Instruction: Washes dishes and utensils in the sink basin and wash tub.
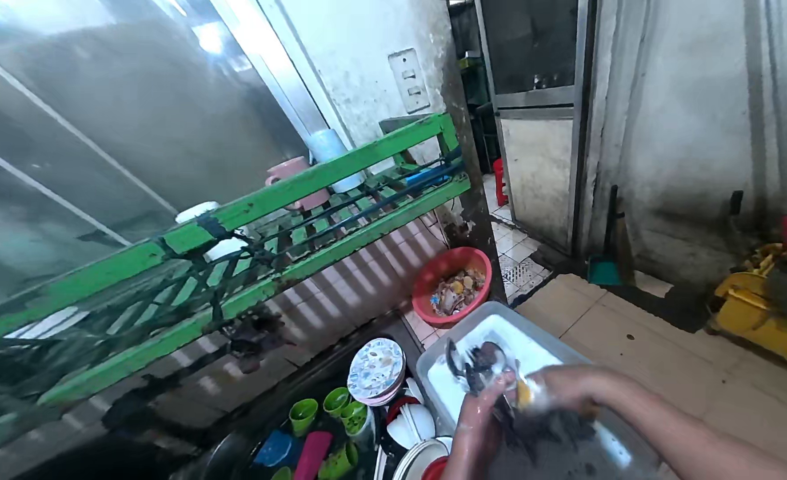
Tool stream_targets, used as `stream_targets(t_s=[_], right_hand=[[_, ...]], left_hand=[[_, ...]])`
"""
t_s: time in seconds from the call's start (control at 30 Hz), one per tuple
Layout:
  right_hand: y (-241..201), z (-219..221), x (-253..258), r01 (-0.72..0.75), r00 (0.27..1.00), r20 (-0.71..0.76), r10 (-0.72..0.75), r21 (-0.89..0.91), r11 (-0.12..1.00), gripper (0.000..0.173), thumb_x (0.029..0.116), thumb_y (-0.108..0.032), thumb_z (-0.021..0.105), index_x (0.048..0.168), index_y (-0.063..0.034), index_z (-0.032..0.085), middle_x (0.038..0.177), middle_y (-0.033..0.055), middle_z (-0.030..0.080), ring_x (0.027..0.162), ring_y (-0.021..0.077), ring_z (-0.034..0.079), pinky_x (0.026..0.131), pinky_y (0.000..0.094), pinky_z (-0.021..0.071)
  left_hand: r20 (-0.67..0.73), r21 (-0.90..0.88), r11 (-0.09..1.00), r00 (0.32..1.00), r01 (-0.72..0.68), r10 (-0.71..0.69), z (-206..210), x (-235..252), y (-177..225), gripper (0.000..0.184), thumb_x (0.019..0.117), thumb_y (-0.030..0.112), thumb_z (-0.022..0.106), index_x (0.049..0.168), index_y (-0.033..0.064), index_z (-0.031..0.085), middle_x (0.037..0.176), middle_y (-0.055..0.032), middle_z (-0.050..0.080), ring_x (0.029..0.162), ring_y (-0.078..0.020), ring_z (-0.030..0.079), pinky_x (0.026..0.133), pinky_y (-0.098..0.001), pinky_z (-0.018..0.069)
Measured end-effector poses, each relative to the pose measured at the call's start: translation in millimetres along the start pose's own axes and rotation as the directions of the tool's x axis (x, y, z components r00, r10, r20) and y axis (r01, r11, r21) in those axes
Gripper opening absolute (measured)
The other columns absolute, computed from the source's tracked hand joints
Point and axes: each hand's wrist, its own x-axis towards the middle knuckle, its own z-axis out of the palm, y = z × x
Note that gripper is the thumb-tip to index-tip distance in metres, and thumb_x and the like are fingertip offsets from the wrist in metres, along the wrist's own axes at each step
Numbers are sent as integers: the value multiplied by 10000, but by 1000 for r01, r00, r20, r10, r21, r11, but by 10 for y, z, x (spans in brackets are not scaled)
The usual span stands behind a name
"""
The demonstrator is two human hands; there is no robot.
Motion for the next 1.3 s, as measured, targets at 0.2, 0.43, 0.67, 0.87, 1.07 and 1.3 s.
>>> stream_targets(t_s=[0.2,0.43,0.67,0.87,1.07,1.3], right_hand=[[136,468,144,85,988,145,-61,-165,983,617,932,-222,748,1422,46,488,1244,317,616,1156,467,611,985,654,462],[240,197,11,-207,939,-308,155,-145,967,520,970,-291,686,1423,-83,535,1284,251,640,1216,438,609,1024,635,467],[52,-21,75,181,877,-466,121,551,815,505,858,-148,822,1307,-50,613,1187,149,672,1080,223,657,973,432,534],[74,242,269,222,793,-584,177,546,808,540,868,-189,812,1336,-38,589,1196,173,669,1102,252,656,987,457,530],[-14,29,399,38,792,-587,167,322,946,578,937,-306,758,1392,-13,557,1250,243,650,1177,376,626,1047,554,470],[-36,225,522,71,862,-504,55,226,971,653,974,-330,695,1472,7,439,1325,263,604,1251,377,590,1086,530,447]], left_hand=[[-3,-88,995,999,38,-39,9,29,56,167,1025,68,525,1029,-49,644,733,-89,687,723,-215,704,811,-417,611],[-189,-125,969,953,215,-236,-45,160,126,298,1103,163,423,1234,-43,593,692,-66,567,481,-141,530,467,-288,514],[-148,93,964,961,250,-235,9,90,43,106,999,73,618,987,-31,598,708,-85,646,545,-134,603,518,-278,531],[-234,123,970,956,209,-176,4,95,43,118,1005,65,612,1046,-37,569,694,-77,606,531,-128,579,507,-270,518],[-331,328,916,936,230,-116,73,56,69,161,1010,99,617,1077,-43,580,687,-50,596,557,-110,586,552,-265,522],[-401,344,907,911,242,-91,38,89,55,127,962,14,626,1053,-63,580,654,-65,590,531,-121,573,525,-268,500]])
